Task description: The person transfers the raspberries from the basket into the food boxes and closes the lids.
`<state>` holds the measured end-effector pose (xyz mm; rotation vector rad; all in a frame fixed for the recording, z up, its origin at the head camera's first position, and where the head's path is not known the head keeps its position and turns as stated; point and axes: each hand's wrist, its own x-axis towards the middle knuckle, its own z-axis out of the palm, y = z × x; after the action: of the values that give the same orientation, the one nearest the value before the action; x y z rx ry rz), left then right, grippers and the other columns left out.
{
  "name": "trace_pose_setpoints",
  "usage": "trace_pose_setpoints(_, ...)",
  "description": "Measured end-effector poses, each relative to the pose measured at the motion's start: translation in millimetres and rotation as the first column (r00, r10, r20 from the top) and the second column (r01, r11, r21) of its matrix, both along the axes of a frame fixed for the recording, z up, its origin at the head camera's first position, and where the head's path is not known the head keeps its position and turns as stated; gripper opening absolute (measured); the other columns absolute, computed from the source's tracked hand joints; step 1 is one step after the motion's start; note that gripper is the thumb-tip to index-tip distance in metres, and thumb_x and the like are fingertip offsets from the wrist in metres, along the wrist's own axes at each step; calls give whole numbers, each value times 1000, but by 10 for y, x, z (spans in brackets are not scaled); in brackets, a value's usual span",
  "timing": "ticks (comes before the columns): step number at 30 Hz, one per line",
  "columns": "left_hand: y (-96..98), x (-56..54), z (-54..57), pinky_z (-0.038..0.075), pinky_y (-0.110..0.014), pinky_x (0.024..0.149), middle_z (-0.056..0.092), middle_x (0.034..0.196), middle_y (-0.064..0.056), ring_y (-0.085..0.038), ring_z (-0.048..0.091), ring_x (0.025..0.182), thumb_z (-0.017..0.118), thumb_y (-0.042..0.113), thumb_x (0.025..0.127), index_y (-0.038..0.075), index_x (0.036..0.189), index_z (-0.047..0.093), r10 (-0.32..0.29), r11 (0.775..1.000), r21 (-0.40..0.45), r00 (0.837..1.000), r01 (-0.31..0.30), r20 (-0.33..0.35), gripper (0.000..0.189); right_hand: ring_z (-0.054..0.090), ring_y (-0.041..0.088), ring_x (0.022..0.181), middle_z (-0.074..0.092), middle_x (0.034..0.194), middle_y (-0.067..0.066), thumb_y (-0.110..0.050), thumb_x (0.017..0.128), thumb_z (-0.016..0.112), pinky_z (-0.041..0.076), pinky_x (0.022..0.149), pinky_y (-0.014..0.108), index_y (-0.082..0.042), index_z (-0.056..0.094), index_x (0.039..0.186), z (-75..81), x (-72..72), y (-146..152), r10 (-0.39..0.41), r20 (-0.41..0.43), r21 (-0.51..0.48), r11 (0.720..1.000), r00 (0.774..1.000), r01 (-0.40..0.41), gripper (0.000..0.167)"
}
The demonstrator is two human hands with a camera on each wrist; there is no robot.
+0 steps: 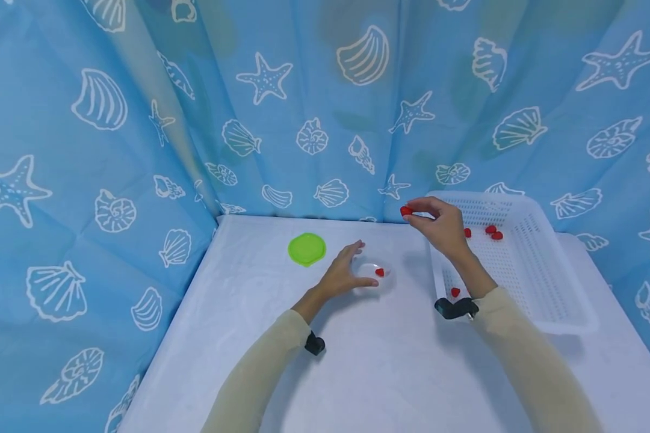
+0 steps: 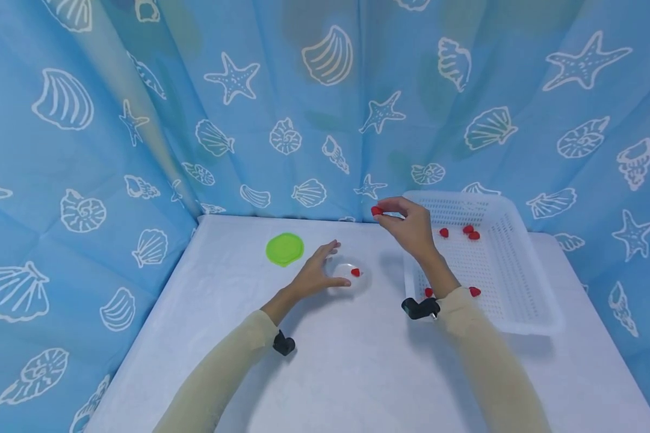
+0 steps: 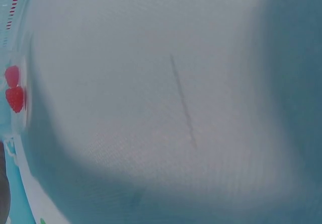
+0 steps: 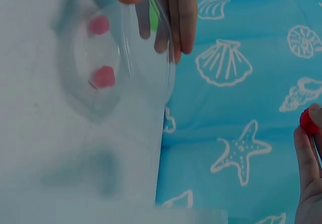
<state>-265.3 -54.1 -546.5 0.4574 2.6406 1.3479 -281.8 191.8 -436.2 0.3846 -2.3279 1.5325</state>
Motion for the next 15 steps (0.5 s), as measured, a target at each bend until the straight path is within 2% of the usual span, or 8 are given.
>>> trace_pose_setpoints(11, 1, 1, 2, 41, -48, 104, 39, 150, 6, -17, 33, 139, 86, 44, 71, 28, 154, 26, -2, 1000, -17, 1000, 2, -13, 104, 65, 18, 106, 68, 113, 3, -20, 84, 78, 54, 81, 24, -10, 69, 114, -108, 87, -329, 59, -2, 7, 998, 998, -59, 33)
trace_pose_setpoints(15, 0, 1, 8, 41, -48, 104, 38, 151, 8, -17, 33, 139, 85, 45, 71, 28, 155, 25, 0, 1000, -14, 1000, 0, -15, 105, 66, 25, 106, 68, 113, 6, -18, 84, 78, 54, 81, 24, -7, 69, 114, -149, 127, -417, 84, -14, -12, 996, 996, -84, 33)
